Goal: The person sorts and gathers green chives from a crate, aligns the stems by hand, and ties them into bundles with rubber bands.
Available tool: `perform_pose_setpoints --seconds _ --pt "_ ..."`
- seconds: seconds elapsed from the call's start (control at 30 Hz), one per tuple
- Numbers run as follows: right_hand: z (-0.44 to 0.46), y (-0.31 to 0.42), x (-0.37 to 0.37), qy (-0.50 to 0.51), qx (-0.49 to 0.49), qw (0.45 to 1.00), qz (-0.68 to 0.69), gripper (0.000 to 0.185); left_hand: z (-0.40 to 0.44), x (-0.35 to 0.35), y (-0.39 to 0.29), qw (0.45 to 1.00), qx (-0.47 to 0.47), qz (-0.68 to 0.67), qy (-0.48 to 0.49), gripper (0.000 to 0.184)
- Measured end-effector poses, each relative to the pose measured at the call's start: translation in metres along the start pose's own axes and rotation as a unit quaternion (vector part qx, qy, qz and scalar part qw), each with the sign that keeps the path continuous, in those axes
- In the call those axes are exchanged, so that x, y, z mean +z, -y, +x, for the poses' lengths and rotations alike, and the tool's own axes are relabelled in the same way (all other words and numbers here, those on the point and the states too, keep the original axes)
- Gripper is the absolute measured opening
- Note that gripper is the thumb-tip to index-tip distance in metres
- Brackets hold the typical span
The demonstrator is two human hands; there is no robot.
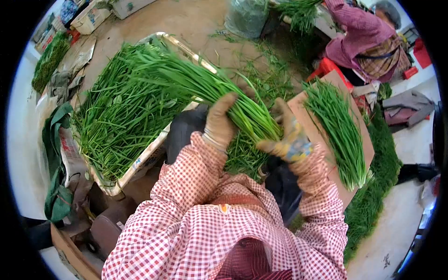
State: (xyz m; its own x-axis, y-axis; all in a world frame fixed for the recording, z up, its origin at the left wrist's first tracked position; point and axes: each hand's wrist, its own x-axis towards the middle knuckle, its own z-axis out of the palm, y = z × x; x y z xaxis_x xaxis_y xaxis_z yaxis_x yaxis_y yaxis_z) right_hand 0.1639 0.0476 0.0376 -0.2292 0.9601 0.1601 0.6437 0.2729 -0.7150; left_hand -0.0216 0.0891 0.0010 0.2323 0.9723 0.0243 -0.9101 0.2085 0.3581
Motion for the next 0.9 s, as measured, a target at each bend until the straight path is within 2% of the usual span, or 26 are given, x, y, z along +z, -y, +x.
perform_pose_setpoints --seconds 0.03,0.07,0.13,0.17,0.23,0.27,0.3,0.37,0.4,0.47,0.5,0.6,0.67,0.73,0.87,0.9 --pt "0.001 0.014 0.002 0.063 -0.029 0.985 -0.158 0.112 0.004 -0.004 0.010 1.000 0.016 -0.011 -0.007 0.039" --pt "-0.001 0.009 0.017 0.048 -0.063 0.985 -0.152 0.111 0.004 -0.006 0.014 0.999 -0.033 -0.025 -0.022 0.038" --pt "-0.001 -0.034 0.043 -0.006 -0.031 0.999 -0.036 0.105 0.008 0.002 0.024 0.998 -0.034 -0.051 -0.024 0.032" --pt "0.002 -0.038 0.046 -0.001 -0.039 0.999 -0.038 0.105 0.012 -0.013 0.033 0.995 -0.064 -0.069 -0.019 0.031" --pt "0.007 -0.042 0.052 -0.089 -0.119 0.988 0.036 0.091 0.017 -0.021 0.040 0.993 -0.090 -0.082 0.005 0.030" --pt "0.011 -0.056 0.053 -0.089 -0.119 0.988 0.036 0.091 0.018 -0.016 0.038 0.993 -0.090 -0.082 0.004 0.030" --pt "0.019 -0.064 0.048 -0.071 -0.056 0.967 0.237 0.084 0.019 -0.011 0.036 0.993 -0.107 -0.053 0.016 0.030" --pt "0.010 -0.061 0.034 -0.109 -0.089 0.986 0.094 0.071 0.020 -0.005 0.044 0.992 -0.123 -0.003 0.033 0.032" --pt "0.011 -0.065 0.030 -0.108 -0.088 0.986 0.086 0.071 0.020 -0.003 0.049 0.991 -0.125 -0.010 0.036 0.032" --pt "0.012 -0.070 0.023 -0.134 -0.203 0.969 -0.044 0.069 0.013 0.000 0.056 0.992 -0.122 0.006 -0.020 0.032" --pt "0.007 -0.068 0.020 -0.130 -0.200 0.970 -0.047 0.069 0.009 -0.001 0.055 0.988 -0.154 0.017 -0.017 0.031" --pt "-0.025 -0.051 0.004 -0.032 -0.138 0.983 -0.115 0.070 0.002 -0.006 0.068 0.985 -0.168 -0.018 -0.026 0.030" --pt "-0.049 -0.044 -0.009 0.004 -0.027 0.987 -0.159 0.071 0.001 -0.019 0.082 0.984 -0.173 -0.030 -0.033 0.028" --pt "-0.066 -0.020 -0.019 0.041 0.046 0.954 -0.295 0.077 -0.001 -0.026 0.084 0.972 -0.212 -0.090 -0.041 0.027" --pt "-0.113 -0.021 -0.050 0.036 -0.010 0.922 -0.385 0.084 0.003 -0.032 0.076 0.963 -0.223 -0.150 -0.034 0.028" --pt "-0.118 -0.010 -0.059 0.044 -0.022 0.930 -0.364 0.084 0.004 -0.021 0.071 0.964 -0.195 -0.165 -0.075 0.029"
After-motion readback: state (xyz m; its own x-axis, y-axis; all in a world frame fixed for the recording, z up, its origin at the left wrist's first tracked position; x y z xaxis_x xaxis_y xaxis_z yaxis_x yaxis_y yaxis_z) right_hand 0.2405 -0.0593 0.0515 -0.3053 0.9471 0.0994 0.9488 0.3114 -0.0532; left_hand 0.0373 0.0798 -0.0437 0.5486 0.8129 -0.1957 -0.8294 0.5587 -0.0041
